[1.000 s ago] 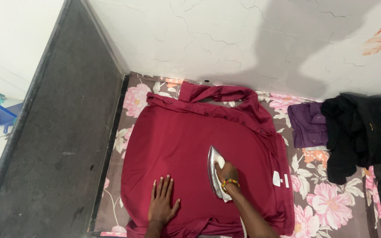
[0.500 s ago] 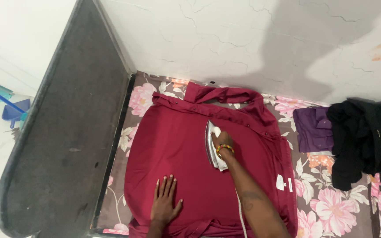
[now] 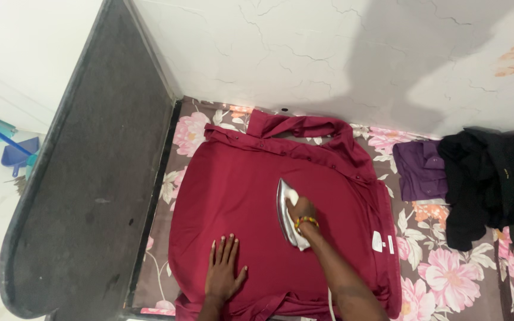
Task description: The person lays a maroon shirt flat on a floral-patterned ironing board, smooths the fabric, and irons the front and sleeves using a white electric iron. The person moves the iron back and forth across the shirt to remove wrinkles.
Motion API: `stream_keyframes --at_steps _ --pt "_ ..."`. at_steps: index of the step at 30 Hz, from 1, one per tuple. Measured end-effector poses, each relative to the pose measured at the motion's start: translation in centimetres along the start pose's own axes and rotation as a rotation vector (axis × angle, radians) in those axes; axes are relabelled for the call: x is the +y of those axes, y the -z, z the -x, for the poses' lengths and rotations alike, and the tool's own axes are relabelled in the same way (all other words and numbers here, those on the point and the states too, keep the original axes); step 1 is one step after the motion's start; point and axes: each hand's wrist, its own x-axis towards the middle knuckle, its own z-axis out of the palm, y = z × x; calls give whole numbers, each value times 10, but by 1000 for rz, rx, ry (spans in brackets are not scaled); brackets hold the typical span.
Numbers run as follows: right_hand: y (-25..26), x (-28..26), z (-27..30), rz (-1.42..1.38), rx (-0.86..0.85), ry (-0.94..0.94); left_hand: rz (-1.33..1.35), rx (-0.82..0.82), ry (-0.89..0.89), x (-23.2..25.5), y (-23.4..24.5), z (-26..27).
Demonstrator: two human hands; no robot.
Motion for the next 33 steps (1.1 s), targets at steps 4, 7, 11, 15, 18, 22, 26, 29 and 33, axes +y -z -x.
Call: stream_keyframes --at_steps 4,7,11,15,18,22,26,29,33 --pt "-2 15 40 41 -17 3 20 -31 50 6 1 -4" --pt "-5 22 67 41 -46 -62 56 51 30 14 1 -17" --pt "-9 19 80 0 6 -58 97 50 -28 17 -2 -66" --pt "-9 9 70 18 24 -73 14 -3 -132 20 -9 -128" --pt "-6 1 58 -11 28 -66 -64 5 -109 11 -14 -167" --pt "-2 -13 32 -2 22 -60 -139 -5 -71 -34 -15 -198" --pt "1 -27 1 -32 29 -52 -150 129 14 -74 -11 -216" --pt "1 -39 -23 -32 55 -60 -280 -77 176 -88 -9 -226" --pt "8 -53 -49 -34 62 -90 -303 -72 289 -105 -1 -237"
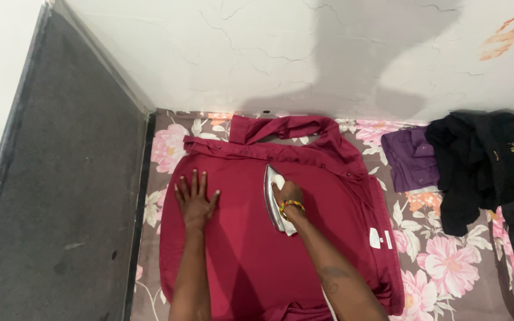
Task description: The person lays a maroon shirt flat on a floral-patterned ironing board, smooths the fabric, and irons the front and sleeves using a white electric iron. The person moves the iron back and forth across the shirt to remove wrinkles.
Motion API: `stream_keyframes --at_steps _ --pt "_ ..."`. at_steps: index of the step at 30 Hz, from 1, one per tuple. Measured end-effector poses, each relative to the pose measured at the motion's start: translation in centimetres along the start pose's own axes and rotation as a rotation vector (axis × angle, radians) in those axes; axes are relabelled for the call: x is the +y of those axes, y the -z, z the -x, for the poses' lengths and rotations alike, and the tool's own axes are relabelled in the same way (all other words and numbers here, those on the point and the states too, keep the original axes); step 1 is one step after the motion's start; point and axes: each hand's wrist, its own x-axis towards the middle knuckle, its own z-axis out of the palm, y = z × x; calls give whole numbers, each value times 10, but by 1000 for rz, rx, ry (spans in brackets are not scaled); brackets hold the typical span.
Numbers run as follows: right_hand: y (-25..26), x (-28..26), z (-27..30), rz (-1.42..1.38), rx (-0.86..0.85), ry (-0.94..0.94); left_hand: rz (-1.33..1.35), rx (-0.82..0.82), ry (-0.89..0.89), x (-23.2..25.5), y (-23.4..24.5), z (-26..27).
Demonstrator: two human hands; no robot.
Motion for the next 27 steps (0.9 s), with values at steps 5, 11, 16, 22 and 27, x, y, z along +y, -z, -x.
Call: stream_keyframes --at_steps 5,11,16,22,27 --pt "5 -1 2 -1 -6 -25 14 -87 67 -12 4 -15" --pt "4 40 45 23 -65 -11 5 -119 137 -9 7 -19" --pt "10 81 92 26 -78 8 28 -205 178 -10 14 -32" --pt "15 84 104 46 -108 -33 110 -196 209 -12 9 -36" --pt "11 66 78 21 -38 32 119 -161 193 -14 0 -34"
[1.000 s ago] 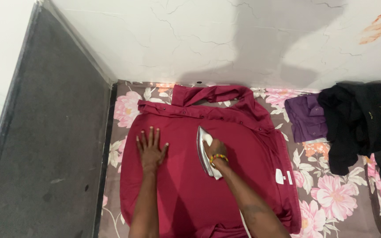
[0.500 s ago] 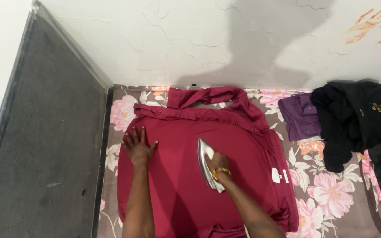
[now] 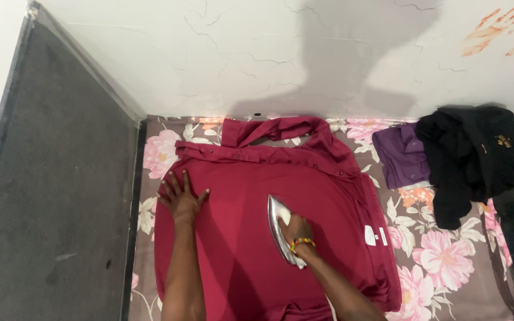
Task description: The person lays a maroon shirt flat on a floral-patterned ironing board, smooths the fabric, and irons the front and sleeves using a white electric iron. The person moves the iron back and forth across the shirt to remove wrinkles.
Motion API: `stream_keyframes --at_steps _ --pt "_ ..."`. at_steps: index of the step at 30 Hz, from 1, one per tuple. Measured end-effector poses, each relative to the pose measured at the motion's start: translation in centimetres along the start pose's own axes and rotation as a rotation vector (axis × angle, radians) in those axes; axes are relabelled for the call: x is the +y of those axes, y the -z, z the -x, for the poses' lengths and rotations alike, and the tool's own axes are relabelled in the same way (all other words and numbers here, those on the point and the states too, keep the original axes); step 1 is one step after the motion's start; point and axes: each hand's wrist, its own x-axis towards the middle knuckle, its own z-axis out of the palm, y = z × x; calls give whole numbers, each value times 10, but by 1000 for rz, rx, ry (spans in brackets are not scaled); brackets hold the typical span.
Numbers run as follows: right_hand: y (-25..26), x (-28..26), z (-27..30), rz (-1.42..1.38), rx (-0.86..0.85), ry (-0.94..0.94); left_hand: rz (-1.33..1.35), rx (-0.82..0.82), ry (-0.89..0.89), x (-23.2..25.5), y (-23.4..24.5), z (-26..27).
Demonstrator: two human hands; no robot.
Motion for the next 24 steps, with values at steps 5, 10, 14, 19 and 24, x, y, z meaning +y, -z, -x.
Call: stream_keyframes --at_steps 5,10,14,19,24 --pt "-4 -22 -47 -28 9 -22 37 36 -28 -2 -3 0" --pt "-5 -43 -89 -24 57 -43 26 59 -34 0 -1 7" --pt "-3 -52 -109 -27 75 -32 -41 332 -154 1 1 28" --pt "3 -50 -101 -46 42 -48 -4 374 -319 14 -6 79" --pt "5 -34 -57 -41 -1 -12 91 380 -400 8 -18 130"
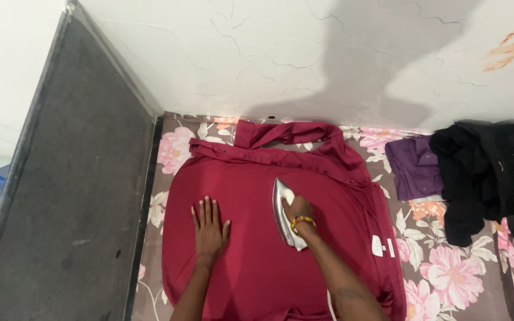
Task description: The person lays a maroon shirt flat on a floral-patterned ironing board, smooths the fabric, and irons the front and sleeves using a white electric iron. The person moves the iron back and forth across the shirt to remove wrinkles.
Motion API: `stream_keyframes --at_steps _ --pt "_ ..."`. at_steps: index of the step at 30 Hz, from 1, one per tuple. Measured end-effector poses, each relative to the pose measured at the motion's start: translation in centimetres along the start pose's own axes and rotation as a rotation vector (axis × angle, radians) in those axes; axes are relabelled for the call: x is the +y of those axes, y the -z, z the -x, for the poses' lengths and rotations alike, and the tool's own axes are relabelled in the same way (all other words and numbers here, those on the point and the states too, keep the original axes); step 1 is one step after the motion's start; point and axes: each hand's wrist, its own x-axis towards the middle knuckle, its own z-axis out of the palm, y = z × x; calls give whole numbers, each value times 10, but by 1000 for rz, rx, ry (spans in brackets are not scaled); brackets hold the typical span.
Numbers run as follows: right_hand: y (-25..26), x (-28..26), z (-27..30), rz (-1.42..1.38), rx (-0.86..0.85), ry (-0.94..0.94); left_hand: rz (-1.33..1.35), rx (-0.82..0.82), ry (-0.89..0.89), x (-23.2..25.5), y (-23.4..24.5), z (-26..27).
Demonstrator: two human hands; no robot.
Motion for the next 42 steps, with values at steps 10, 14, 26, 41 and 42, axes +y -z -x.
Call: stream_keyframes --at_steps 10,14,26,41,42 --pt "-2 45 95 117 -50 62 -35 74 -10 -32 -2 19" --pt "-4 54 106 84 -56 51 -59 49 6 -31 -6 22" --pt "-32 2 14 99 4 102 -70 27 23 -23 11 20" --pt "-31 -52 -29 74 -25 134 -66 -141 86 -20 23 18" --pt "-31 -47 -21 87 -32 137 -76 -147 86 -21 23 19"
